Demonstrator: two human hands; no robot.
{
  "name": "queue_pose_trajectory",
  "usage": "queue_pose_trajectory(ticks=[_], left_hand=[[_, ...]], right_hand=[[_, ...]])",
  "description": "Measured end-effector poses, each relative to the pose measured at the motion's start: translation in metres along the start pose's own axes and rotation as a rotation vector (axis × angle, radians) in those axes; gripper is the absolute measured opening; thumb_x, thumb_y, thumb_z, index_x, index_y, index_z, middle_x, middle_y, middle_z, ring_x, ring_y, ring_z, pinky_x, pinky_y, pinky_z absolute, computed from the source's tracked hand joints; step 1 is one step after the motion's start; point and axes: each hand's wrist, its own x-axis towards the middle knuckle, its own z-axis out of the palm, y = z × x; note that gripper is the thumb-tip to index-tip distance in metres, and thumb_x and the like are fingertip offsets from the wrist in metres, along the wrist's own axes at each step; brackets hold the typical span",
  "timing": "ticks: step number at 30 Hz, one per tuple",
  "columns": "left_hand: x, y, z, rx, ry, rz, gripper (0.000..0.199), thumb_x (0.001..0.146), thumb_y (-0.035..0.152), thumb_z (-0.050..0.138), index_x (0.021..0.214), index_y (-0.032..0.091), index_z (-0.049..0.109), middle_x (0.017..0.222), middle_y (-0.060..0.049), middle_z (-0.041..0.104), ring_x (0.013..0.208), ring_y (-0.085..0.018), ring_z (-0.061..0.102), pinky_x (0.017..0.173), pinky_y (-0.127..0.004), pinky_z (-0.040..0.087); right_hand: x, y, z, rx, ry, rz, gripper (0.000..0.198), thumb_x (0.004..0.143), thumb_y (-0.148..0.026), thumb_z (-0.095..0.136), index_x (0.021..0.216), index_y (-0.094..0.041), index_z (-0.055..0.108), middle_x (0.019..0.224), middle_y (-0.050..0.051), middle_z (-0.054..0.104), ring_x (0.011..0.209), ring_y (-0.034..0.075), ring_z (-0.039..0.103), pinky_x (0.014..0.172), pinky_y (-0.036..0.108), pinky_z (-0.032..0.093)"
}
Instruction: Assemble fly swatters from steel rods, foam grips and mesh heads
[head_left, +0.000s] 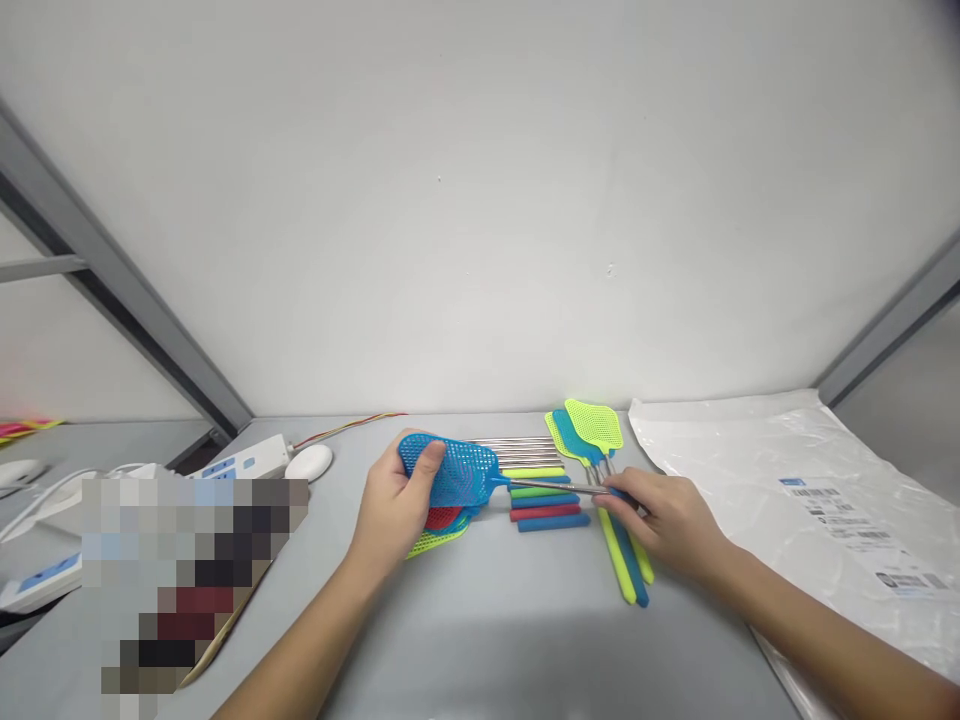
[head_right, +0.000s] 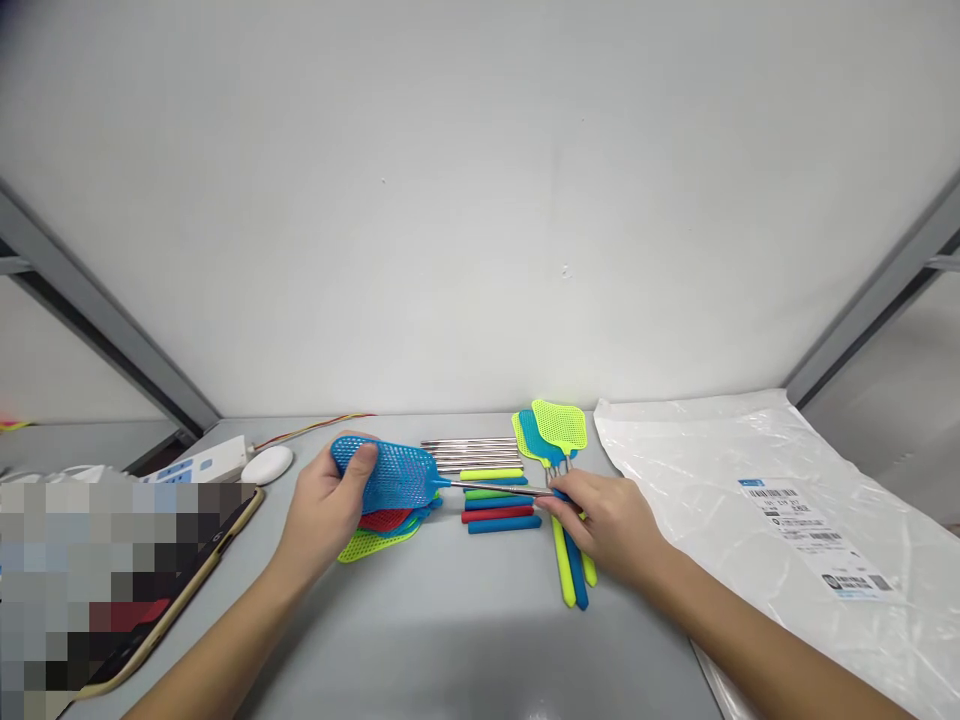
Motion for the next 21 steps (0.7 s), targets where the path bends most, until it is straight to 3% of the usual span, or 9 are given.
queue_pose_trajectory(ticks=[5,12,21], left_hand=[[0.001,-0.003,0.005,-0.052,-0.047,-0.115,0.04,0.081,0.058,0.056,0.078,0.017,0.056,0.071,-0.001,0.064,0.065,-0.018,0.061,0.061,-0.028,0.051],[-0.016,0.001,0.024,-0.169,-0.255,-0.212,0.039,0.082,0.052,0.058,0.098,0.017,0.059,0.093,-0.007,0.07,0.082,-0.023,0.068,0.069,-0.034,0.055],[-0.021,0.004,0.032,-0.23,-0.249,-0.262,0.039,0.083,0.05,0.059,0.107,0.019,0.055,0.097,-0.005,0.068,0.084,-0.022,0.067,0.07,-0.033,0.056]], right_hand=[[0.0,0.002,0.0,-0.054,-0.017,-0.045,0.022,0.096,-0.034,0.047,0.087,-0.02,0.061,0.066,-0.002,0.059,0.052,0.01,0.05,0.051,0.024,0.029],[-0.001,-0.012,-0.003,-0.078,-0.008,-0.117,0.02,0.096,-0.032,0.048,0.088,-0.019,0.061,0.066,-0.002,0.059,0.055,0.011,0.051,0.052,0.025,0.028],[0.0,-0.016,-0.005,-0.132,-0.004,-0.114,0.02,0.095,-0.033,0.049,0.09,-0.019,0.062,0.067,-0.002,0.061,0.055,0.012,0.052,0.051,0.027,0.027]])
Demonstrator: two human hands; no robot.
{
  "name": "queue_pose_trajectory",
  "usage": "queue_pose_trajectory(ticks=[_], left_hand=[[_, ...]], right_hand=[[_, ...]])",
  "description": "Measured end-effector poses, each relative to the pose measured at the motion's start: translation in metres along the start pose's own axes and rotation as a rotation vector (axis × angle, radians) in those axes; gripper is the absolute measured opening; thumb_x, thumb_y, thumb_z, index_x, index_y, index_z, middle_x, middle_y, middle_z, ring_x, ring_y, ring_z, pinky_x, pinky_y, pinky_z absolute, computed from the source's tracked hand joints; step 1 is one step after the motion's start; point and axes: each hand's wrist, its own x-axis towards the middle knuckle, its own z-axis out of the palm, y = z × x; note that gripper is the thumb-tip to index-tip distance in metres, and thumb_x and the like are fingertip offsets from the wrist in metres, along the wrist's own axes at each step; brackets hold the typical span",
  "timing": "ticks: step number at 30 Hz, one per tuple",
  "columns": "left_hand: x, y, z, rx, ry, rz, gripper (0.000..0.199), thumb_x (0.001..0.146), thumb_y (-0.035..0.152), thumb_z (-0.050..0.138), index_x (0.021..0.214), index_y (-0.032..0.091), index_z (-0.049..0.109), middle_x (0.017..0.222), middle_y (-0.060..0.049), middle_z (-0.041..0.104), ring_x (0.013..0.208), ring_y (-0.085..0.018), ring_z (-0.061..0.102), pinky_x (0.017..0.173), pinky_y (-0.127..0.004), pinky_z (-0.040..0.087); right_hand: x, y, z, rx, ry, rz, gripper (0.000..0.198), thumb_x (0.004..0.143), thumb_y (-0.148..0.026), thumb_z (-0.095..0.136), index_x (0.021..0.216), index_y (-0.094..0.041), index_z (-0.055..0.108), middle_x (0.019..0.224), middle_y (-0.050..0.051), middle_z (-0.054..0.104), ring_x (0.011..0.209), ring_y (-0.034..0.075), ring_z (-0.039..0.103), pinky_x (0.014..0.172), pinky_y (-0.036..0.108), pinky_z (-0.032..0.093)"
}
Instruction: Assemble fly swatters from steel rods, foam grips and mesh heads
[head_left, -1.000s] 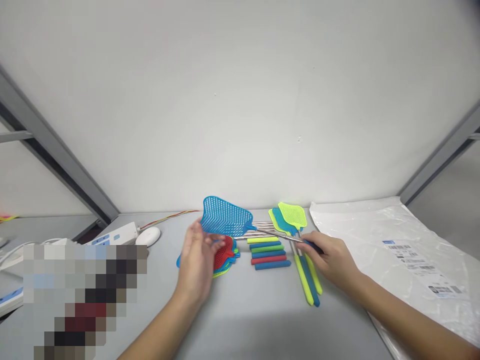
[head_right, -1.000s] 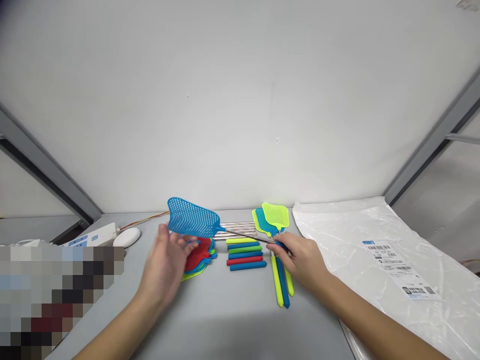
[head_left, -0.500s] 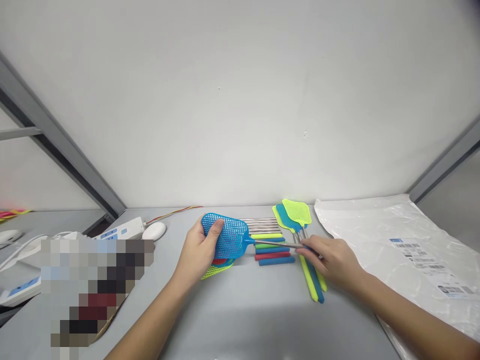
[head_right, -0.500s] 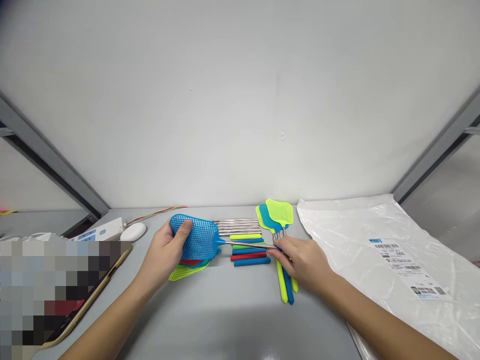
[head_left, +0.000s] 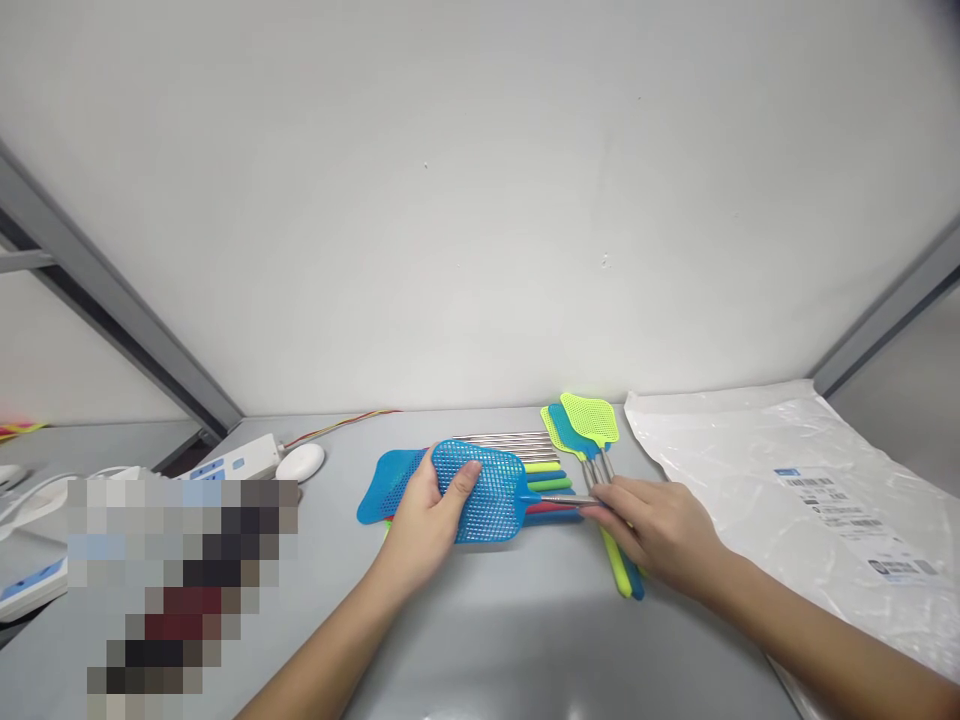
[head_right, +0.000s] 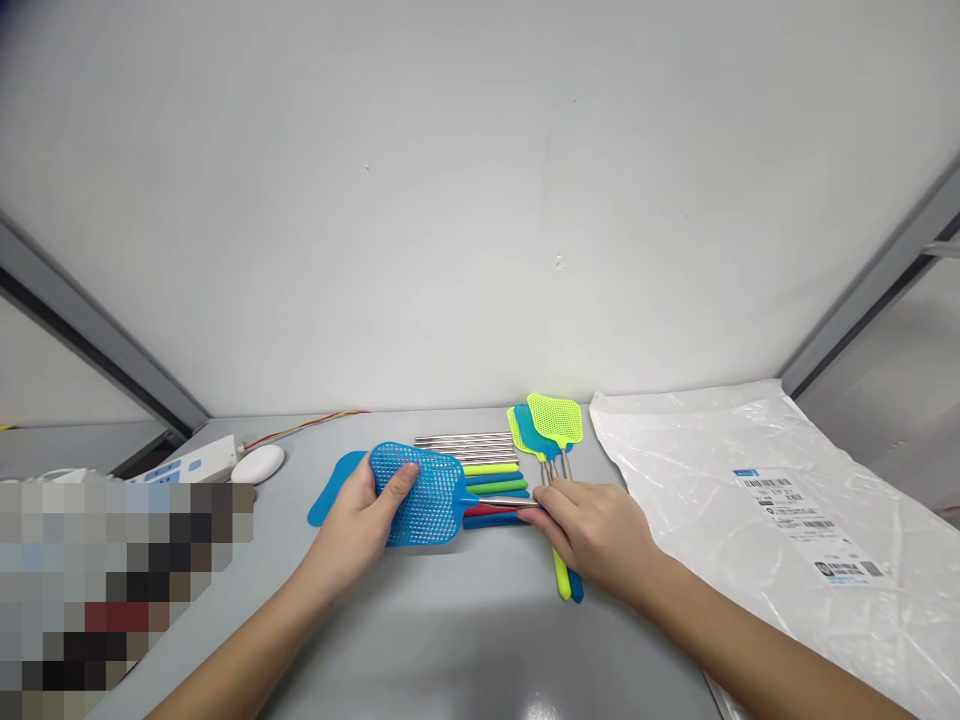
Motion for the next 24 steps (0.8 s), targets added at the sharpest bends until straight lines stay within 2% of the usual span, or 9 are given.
queue_pose_trajectory(ticks=[3,6,9,11,13,16,20,22,24], left_hand=[[-0.001,0.003,-0.001,0.068,-0.008,0.049,0.034,0.084,0.048,0.058,0.105,0.021,0.054,0.094,-0.003,0.067,0.084,-0.02,0.066,0.071,-0.031,0.055],[-0.001,0.006,-0.006,0.233,-0.011,0.146,0.028,0.084,0.043,0.06,0.102,0.022,0.055,0.091,-0.002,0.066,0.082,-0.018,0.064,0.071,-0.031,0.053],[-0.001,0.007,-0.017,0.493,-0.064,0.412,0.018,0.085,0.032,0.061,0.102,0.026,0.061,0.102,-0.002,0.065,0.095,-0.02,0.059,0.084,-0.037,0.049],[0.0,0.006,-0.023,0.699,-0.09,0.642,0.024,0.086,0.024,0.059,0.107,0.034,0.064,0.12,-0.001,0.061,0.111,-0.024,0.05,0.096,-0.045,0.041],[0.0,0.004,-0.027,0.842,-0.048,0.778,0.036,0.087,0.021,0.058,0.116,0.041,0.062,0.136,0.001,0.051,0.122,-0.028,0.039,0.101,-0.051,0.034],[0.002,0.003,-0.029,0.767,0.003,0.774,0.045,0.091,0.021,0.049,0.132,0.041,0.05,0.144,-0.001,0.043,0.127,-0.027,0.037,0.103,-0.051,0.035],[0.005,0.005,-0.028,0.399,0.012,0.585,0.041,0.096,0.027,0.036,0.137,0.032,0.045,0.138,-0.005,0.05,0.123,-0.024,0.047,0.103,-0.044,0.038],[0.003,0.006,-0.026,0.237,0.016,0.511,0.043,0.097,0.035,0.032,0.137,0.027,0.044,0.14,-0.007,0.049,0.124,-0.026,0.046,0.102,-0.044,0.038],[0.0,0.005,-0.024,0.159,-0.031,0.497,0.049,0.097,0.044,0.028,0.141,0.024,0.04,0.143,-0.009,0.045,0.13,-0.028,0.041,0.105,-0.045,0.035]], right_hand=[[0.0,0.001,0.001,0.028,0.013,-0.004,0.019,0.095,-0.033,0.05,0.09,-0.019,0.062,0.069,-0.001,0.061,0.055,0.011,0.053,0.051,0.026,0.028],[0.0,0.001,0.001,0.06,0.078,0.015,0.014,0.093,-0.031,0.054,0.095,-0.02,0.062,0.067,-0.002,0.06,0.056,0.011,0.052,0.052,0.025,0.031],[0.002,0.004,0.0,0.117,0.18,0.068,0.008,0.089,-0.026,0.06,0.094,-0.02,0.06,0.07,-0.001,0.061,0.059,0.012,0.053,0.056,0.024,0.035],[0.003,0.007,0.0,0.152,0.224,0.086,0.003,0.088,-0.021,0.061,0.088,-0.02,0.058,0.075,0.001,0.062,0.064,0.013,0.055,0.058,0.024,0.037],[0.003,0.009,0.002,0.17,0.229,0.089,0.008,0.088,-0.016,0.058,0.082,-0.02,0.054,0.077,0.002,0.061,0.067,0.013,0.055,0.058,0.024,0.038],[0.002,0.013,0.007,0.177,0.194,0.093,0.009,0.089,-0.015,0.054,0.082,-0.021,0.052,0.079,0.002,0.06,0.069,0.014,0.054,0.058,0.024,0.038],[0.001,0.013,0.008,0.165,0.126,0.142,0.005,0.091,-0.022,0.053,0.086,-0.021,0.052,0.077,0.001,0.059,0.067,0.013,0.053,0.057,0.024,0.037],[0.001,0.012,0.007,0.153,0.092,0.151,0.007,0.093,-0.024,0.052,0.086,-0.021,0.053,0.078,0.002,0.059,0.067,0.013,0.053,0.056,0.024,0.037],[0.001,0.011,0.007,0.132,0.071,0.119,0.009,0.093,-0.025,0.05,0.086,-0.021,0.054,0.079,0.002,0.06,0.067,0.013,0.053,0.057,0.024,0.037]])
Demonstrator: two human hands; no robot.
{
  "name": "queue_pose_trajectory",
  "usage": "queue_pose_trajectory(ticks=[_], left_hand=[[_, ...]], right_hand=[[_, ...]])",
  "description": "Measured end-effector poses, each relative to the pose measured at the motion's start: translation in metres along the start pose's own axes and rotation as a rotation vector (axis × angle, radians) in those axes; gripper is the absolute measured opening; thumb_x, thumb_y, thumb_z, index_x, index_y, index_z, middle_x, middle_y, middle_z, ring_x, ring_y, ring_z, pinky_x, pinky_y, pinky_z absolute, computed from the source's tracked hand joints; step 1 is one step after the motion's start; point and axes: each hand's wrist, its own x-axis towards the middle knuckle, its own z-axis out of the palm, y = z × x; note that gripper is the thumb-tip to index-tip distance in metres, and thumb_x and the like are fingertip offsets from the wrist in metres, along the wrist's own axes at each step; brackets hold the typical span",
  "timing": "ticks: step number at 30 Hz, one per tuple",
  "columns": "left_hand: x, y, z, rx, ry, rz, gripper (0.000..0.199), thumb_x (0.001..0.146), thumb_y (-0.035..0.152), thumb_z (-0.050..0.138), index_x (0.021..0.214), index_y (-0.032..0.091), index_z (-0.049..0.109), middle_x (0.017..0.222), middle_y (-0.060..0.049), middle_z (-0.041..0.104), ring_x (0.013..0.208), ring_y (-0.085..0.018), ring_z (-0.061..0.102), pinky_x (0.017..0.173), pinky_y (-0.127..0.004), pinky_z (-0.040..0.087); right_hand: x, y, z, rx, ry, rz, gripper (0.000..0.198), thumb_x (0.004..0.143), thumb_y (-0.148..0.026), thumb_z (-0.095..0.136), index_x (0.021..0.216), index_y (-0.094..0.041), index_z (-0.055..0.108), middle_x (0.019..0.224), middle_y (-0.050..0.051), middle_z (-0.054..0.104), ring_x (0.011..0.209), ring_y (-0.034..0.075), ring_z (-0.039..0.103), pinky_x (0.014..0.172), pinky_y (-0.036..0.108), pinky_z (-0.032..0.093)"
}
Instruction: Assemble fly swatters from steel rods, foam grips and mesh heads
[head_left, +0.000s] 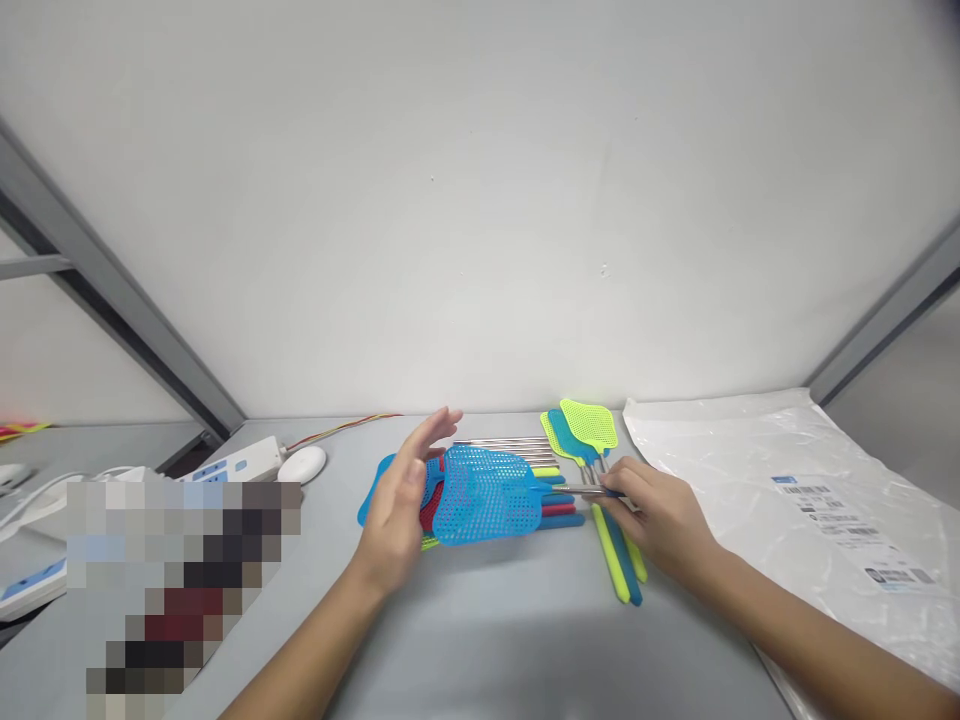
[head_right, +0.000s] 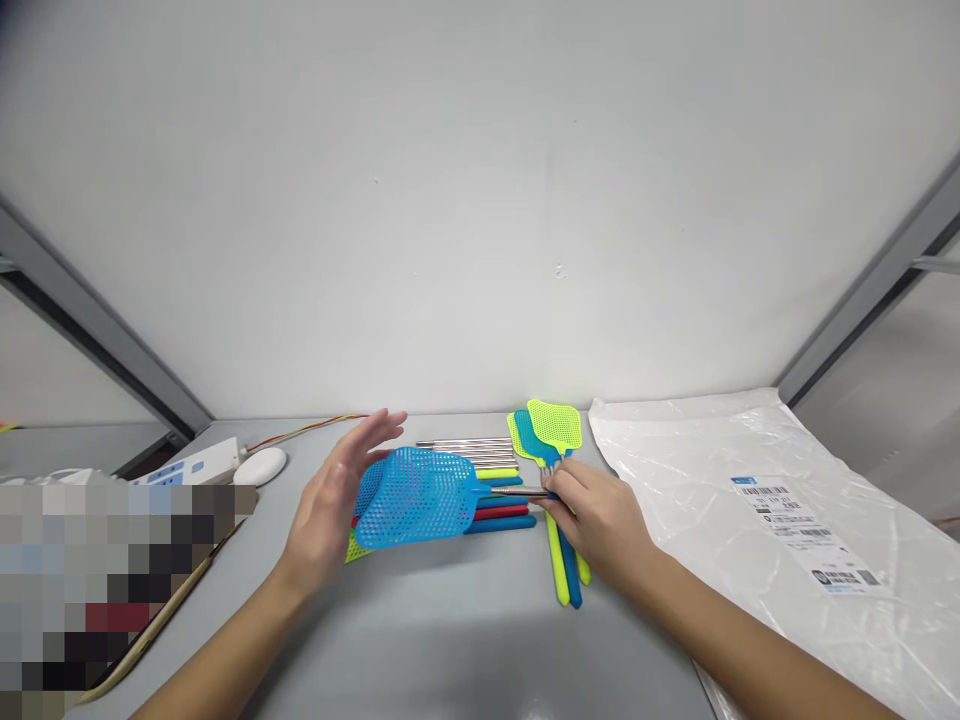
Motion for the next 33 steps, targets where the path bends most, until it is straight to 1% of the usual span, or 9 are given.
queue_pose_trajectory(ticks=[4,7,11,14,18,21,25,29,33], left_hand=[[-0.01,0.004,0.008,0.01,-0.188,0.063,0.063,0.092,0.059,0.031,0.145,0.025,0.033,0.149,-0.008,0.037,0.137,-0.03,0.03,0.112,-0.046,0.023],[-0.015,0.004,0.014,0.026,-0.246,0.077,0.066,0.089,0.062,0.035,0.145,0.027,0.032,0.15,-0.007,0.035,0.137,-0.031,0.029,0.113,-0.045,0.021],[-0.015,0.0,0.018,-0.044,-0.2,0.032,0.064,0.09,0.061,0.035,0.144,0.026,0.033,0.149,-0.008,0.036,0.137,-0.03,0.029,0.112,-0.045,0.023],[-0.013,-0.004,0.019,-0.08,-0.171,0.011,0.063,0.091,0.059,0.035,0.143,0.024,0.034,0.149,-0.009,0.037,0.138,-0.03,0.029,0.112,-0.045,0.022],[-0.011,-0.004,0.018,-0.079,-0.152,0.006,0.06,0.092,0.057,0.035,0.142,0.024,0.036,0.148,-0.009,0.037,0.137,-0.03,0.029,0.112,-0.045,0.023],[-0.01,-0.003,0.015,0.012,-0.159,0.02,0.06,0.092,0.056,0.034,0.143,0.024,0.035,0.15,-0.009,0.035,0.137,-0.03,0.029,0.112,-0.046,0.023],[-0.006,-0.005,0.009,0.118,-0.136,0.028,0.056,0.095,0.049,0.032,0.146,0.026,0.03,0.153,-0.006,0.029,0.14,-0.026,0.025,0.114,-0.045,0.021],[-0.005,-0.011,0.008,0.21,-0.121,0.075,0.052,0.096,0.044,0.033,0.145,0.027,0.031,0.151,-0.006,0.032,0.139,-0.026,0.026,0.113,-0.045,0.023],[-0.006,-0.013,0.01,0.306,-0.184,0.18,0.051,0.095,0.04,0.035,0.144,0.027,0.032,0.149,-0.007,0.035,0.137,-0.027,0.028,0.111,-0.048,0.024]], right_hand=[[-0.001,0.001,0.0,-0.051,-0.011,-0.067,0.012,0.092,-0.021,0.049,0.081,-0.02,0.054,0.076,0.002,0.059,0.064,0.013,0.051,0.057,0.024,0.035],[-0.002,0.003,0.0,-0.055,-0.001,-0.066,0.01,0.091,-0.018,0.05,0.081,-0.02,0.052,0.075,0.001,0.058,0.064,0.013,0.05,0.056,0.024,0.034],[-0.002,0.002,0.001,-0.026,-0.006,-0.028,0.009,0.091,-0.02,0.05,0.083,-0.021,0.051,0.076,0.001,0.058,0.064,0.013,0.051,0.056,0.024,0.034],[-0.001,-0.001,0.002,-0.012,-0.01,0.016,0.01,0.093,-0.024,0.049,0.083,-0.021,0.051,0.076,0.001,0.058,0.065,0.013,0.052,0.057,0.024,0.034],[0.0,-0.003,0.001,0.022,-0.01,0.119,0.013,0.093,-0.028,0.048,0.082,-0.022,0.052,0.073,0.0,0.058,0.062,0.013,0.053,0.054,0.023,0.035],[0.001,-0.003,-0.001,0.066,-0.027,0.237,0.014,0.092,-0.033,0.051,0.082,-0.023,0.051,0.072,-0.001,0.059,0.057,0.012,0.051,0.052,0.023,0.036],[0.004,0.001,-0.004,0.146,-0.044,0.369,0.018,0.091,-0.04,0.051,0.083,-0.024,0.053,0.07,-0.001,0.061,0.054,0.013,0.052,0.05,0.024,0.038],[0.009,0.006,-0.008,0.173,-0.058,0.456,0.026,0.094,-0.044,0.044,0.079,-0.024,0.051,0.056,-0.003,0.056,0.046,0.014,0.049,0.044,0.024,0.033],[0.013,0.008,-0.011,0.155,-0.09,0.492,0.037,0.096,-0.043,0.035,0.068,-0.023,0.047,0.052,-0.003,0.053,0.045,0.014,0.049,0.044,0.025,0.029]])
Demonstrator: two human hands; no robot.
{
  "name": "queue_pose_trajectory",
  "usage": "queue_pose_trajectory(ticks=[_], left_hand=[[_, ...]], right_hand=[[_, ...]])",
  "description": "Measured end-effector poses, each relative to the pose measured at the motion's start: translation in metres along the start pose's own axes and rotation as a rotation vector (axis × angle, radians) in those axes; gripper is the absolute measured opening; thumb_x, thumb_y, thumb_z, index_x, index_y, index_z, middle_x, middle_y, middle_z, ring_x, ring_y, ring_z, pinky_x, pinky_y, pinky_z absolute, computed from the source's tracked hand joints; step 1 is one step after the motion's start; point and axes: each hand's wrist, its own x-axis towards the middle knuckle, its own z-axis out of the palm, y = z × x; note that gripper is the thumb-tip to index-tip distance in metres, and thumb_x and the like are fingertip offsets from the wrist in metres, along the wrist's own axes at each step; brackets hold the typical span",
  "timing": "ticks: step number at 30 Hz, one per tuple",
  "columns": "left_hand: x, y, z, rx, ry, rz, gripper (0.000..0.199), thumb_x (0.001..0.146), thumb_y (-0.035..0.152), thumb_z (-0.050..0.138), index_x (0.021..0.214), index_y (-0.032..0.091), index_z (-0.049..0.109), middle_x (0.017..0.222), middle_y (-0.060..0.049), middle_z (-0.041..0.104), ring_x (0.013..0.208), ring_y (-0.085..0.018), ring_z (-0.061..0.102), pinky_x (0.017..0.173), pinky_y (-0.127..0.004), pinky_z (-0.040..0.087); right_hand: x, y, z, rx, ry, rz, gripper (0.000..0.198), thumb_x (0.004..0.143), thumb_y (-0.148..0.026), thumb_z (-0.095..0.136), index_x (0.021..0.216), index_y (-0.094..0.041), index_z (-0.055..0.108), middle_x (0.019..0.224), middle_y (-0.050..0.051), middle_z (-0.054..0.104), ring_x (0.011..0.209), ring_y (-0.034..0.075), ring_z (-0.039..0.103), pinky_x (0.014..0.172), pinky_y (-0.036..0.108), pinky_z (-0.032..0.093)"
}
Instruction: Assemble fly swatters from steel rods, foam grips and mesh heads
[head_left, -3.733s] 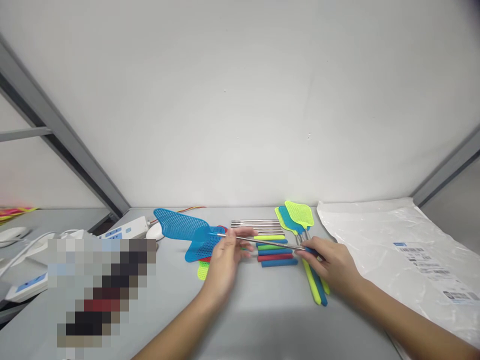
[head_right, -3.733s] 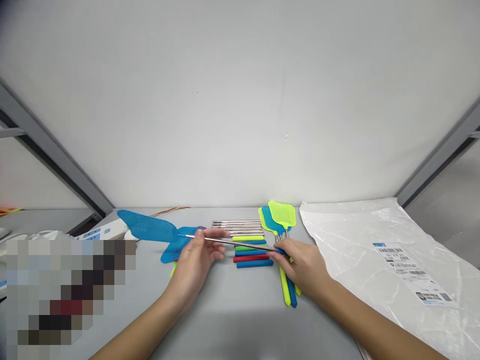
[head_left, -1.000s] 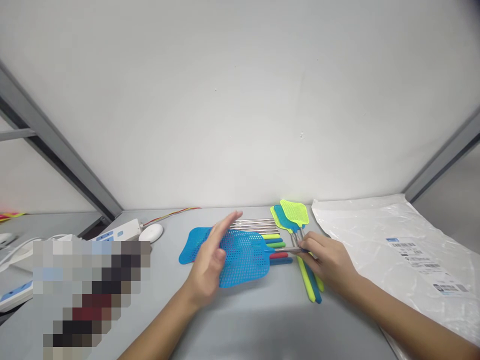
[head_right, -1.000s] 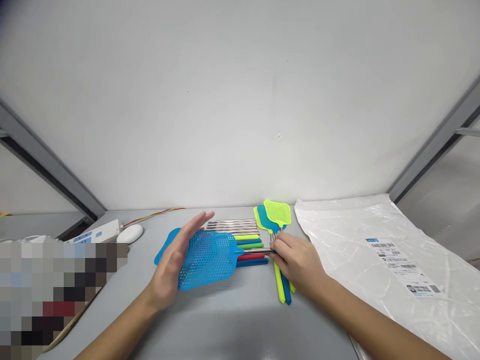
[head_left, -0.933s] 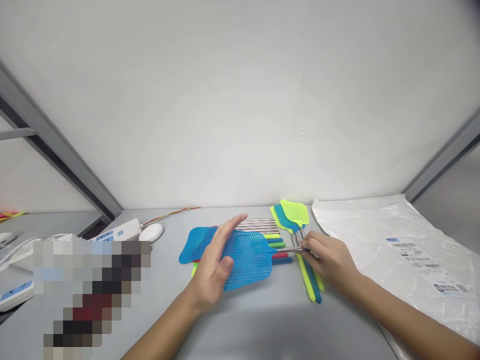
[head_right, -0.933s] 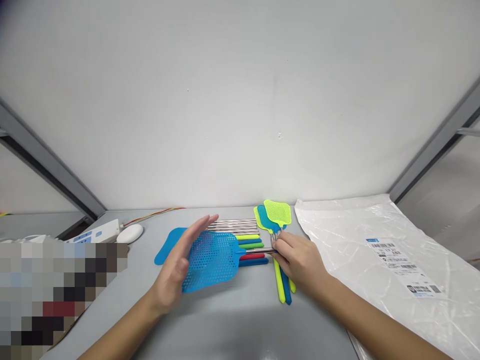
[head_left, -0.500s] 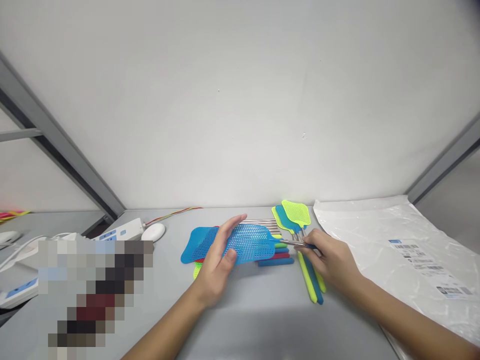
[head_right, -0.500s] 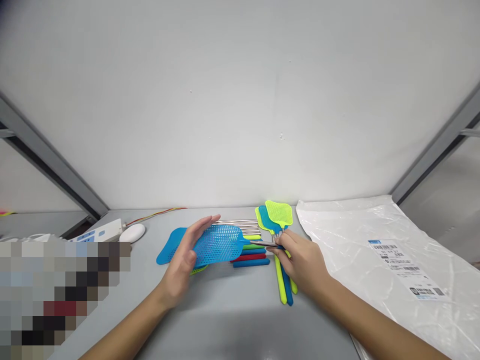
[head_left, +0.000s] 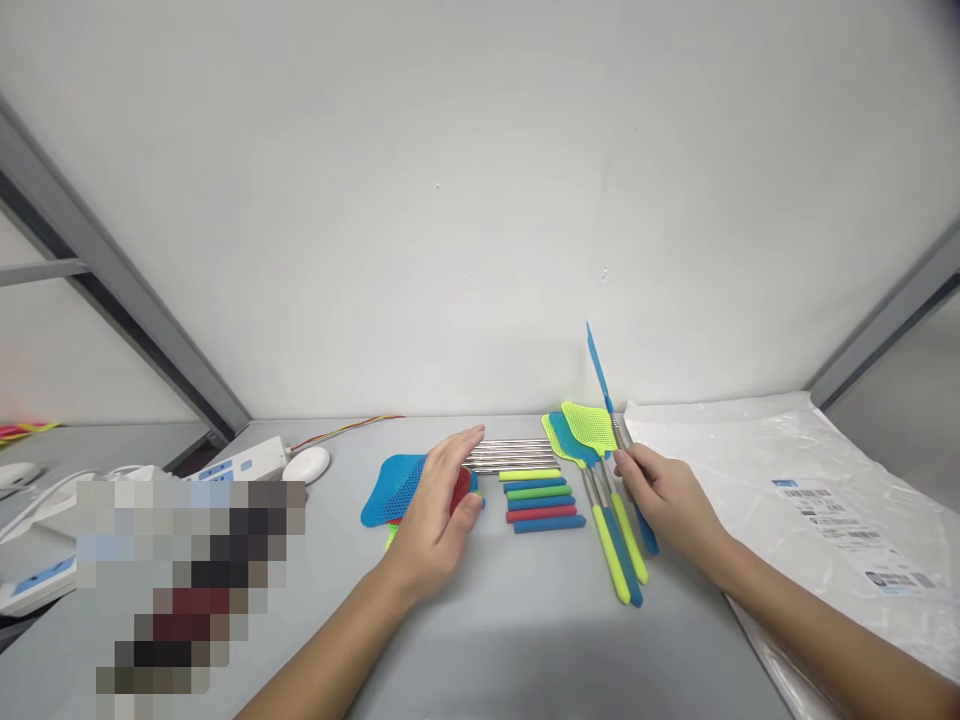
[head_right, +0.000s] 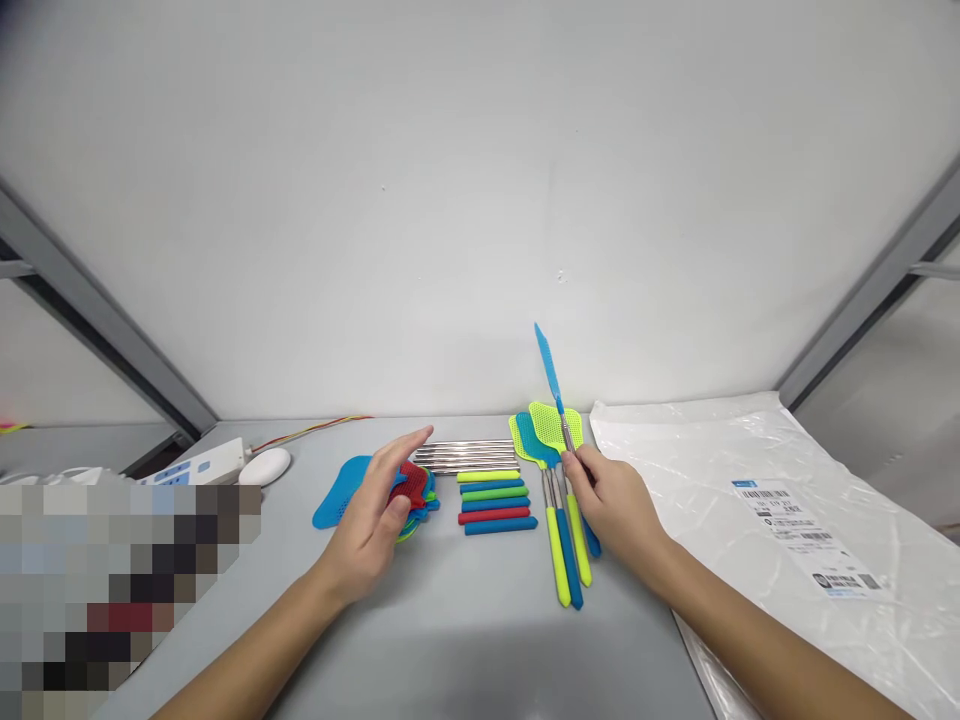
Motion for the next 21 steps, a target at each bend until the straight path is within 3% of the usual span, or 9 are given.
queue_pose_trajectory(ticks=[5,12,21], left_hand=[[0.0,0.004,0.002,0.084,-0.093,0.044,0.047,0.095,0.038,0.037,0.141,0.027,0.038,0.146,-0.007,0.04,0.135,-0.029,0.03,0.109,-0.05,0.027],[0.001,0.003,0.002,0.131,-0.114,0.034,0.043,0.094,0.035,0.038,0.135,0.026,0.046,0.139,-0.008,0.048,0.129,-0.03,0.035,0.106,-0.052,0.031],[0.001,0.002,0.003,0.129,-0.144,0.015,0.04,0.094,0.034,0.04,0.131,0.026,0.05,0.131,-0.007,0.055,0.125,-0.028,0.038,0.104,-0.047,0.034]], right_hand=[[0.003,-0.001,-0.003,-0.181,-0.019,0.003,0.039,0.093,-0.042,0.039,0.06,-0.022,0.044,0.046,-0.003,0.047,0.042,0.013,0.043,0.045,0.025,0.024],[0.009,0.009,-0.007,-0.398,-0.113,0.062,0.041,0.088,-0.038,0.045,0.051,-0.021,0.048,0.046,0.001,0.051,0.041,0.014,0.043,0.043,0.026,0.018],[0.007,0.012,-0.001,-0.473,-0.219,0.071,0.04,0.087,-0.031,0.047,0.048,-0.021,0.051,0.049,0.003,0.056,0.044,0.015,0.047,0.045,0.026,0.02]])
